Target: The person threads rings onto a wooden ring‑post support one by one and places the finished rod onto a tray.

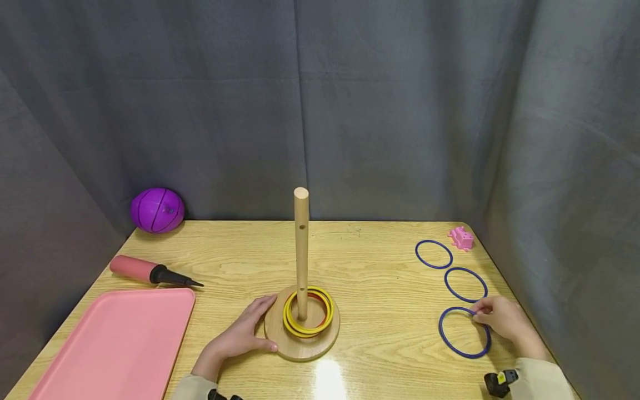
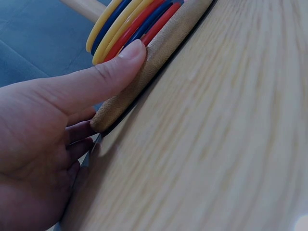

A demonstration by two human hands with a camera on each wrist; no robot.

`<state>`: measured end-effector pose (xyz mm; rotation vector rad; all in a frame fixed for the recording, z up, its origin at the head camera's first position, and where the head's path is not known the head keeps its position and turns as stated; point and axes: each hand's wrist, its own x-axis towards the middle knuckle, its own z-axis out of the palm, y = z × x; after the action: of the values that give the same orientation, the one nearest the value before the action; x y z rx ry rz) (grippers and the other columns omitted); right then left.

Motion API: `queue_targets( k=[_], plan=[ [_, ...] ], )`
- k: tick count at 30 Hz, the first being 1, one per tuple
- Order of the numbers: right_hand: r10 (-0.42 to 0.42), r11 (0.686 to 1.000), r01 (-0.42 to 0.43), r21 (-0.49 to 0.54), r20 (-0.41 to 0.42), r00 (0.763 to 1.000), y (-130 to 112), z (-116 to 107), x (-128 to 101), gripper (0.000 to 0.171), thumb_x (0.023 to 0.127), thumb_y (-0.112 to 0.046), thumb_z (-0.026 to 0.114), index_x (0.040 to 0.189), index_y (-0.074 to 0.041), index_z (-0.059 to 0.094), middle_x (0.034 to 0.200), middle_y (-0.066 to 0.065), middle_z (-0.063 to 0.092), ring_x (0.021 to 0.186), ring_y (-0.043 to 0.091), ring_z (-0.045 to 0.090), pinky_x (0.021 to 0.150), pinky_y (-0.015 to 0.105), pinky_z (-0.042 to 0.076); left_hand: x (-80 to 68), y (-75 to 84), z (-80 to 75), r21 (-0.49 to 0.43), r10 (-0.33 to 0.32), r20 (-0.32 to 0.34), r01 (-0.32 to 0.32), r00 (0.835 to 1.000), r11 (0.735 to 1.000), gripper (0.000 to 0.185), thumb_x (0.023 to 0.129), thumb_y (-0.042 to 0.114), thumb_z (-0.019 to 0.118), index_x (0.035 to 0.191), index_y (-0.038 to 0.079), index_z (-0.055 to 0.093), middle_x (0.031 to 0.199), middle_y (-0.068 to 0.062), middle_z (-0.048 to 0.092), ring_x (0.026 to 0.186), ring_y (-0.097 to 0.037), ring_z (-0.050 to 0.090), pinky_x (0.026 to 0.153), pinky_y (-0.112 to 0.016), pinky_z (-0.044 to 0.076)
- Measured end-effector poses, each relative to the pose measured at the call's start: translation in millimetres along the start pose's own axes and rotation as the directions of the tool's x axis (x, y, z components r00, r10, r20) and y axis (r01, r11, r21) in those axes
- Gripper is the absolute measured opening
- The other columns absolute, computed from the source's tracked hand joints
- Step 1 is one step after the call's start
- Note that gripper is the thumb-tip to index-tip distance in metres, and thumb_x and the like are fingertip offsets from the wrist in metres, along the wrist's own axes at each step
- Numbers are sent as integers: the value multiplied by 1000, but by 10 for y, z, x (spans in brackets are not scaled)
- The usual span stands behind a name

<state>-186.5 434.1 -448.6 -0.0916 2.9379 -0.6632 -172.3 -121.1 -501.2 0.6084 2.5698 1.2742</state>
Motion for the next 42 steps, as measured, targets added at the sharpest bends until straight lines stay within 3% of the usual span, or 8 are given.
queue_targets(
  k=[4,9,19,23,27,30,35,42],
  plan=[
    [-17,990,16,141,5,1000,-203,-10,31,14,90,-4,64,98,7,67,85,10,68,66,2,56,56,25,53,0,3,-1,0,5,-2,-5,1000,1000,110,67,36,87,154,6,25,156,-17,29,145,-43,22,113,-65,23],
    [-75,967,84,241,-46,996,-569,-59,64,22,92,-5,63,107,11,64,92,15,69,71,-2,59,62,26,56,0,4,1,-7,5,-3,-5,1000,1000,110,67,36,87,154,6,25,155,-18,29,145,-43,22,113,-65,23],
    [-159,841,194,506,-112,981,-1408,-201,89,34,92,-14,65,116,10,62,87,-21,67,80,-4,64,71,23,59,-1,-2,-2,-7,-1,-2,1,1000,1000,110,67,36,87,153,6,26,156,-18,27,145,-44,21,113,-65,22],
    [-193,767,239,596,-141,971,-1669,-245,87,29,92,-11,66,114,7,63,87,-20,68,80,-1,65,71,22,58,0,3,-1,-5,4,0,-4,1000,1000,110,67,37,86,153,5,25,156,-18,27,145,-44,21,113,-66,22],
    [-228,673,260,693,-141,963,-1917,-281,104,16,91,-8,65,106,-13,70,89,-16,69,82,1,66,72,20,58,-2,5,0,-2,10,-3,-10,1000,1000,110,67,37,86,153,5,25,155,-19,28,144,-45,22,112,-67,23],
    [-245,600,252,759,-125,961,-2097,-311,114,20,92,-6,65,101,-23,70,91,-13,70,82,3,66,73,21,58,-2,7,-1,-4,4,-1,-4,1000,1000,110,67,36,87,153,5,25,156,-19,28,144,-45,21,112,-67,22],
    [-299,486,261,834,-122,946,-2354,-387,113,23,92,-3,62,100,-23,70,92,-9,69,81,6,64,73,22,58,4,-2,5,-1,-6,0,6,1000,1000,110,67,36,87,154,6,25,156,-17,28,145,-43,21,113,-65,22],
    [-388,326,317,891,-179,904,-2684,-516,86,25,93,3,58,101,-17,71,91,-6,71,80,7,66,71,23,58,10,-9,7,9,-1,-2,1,1000,1000,110,68,36,87,153,5,25,155,-16,29,145,-43,22,113,-65,23]
  ],
)
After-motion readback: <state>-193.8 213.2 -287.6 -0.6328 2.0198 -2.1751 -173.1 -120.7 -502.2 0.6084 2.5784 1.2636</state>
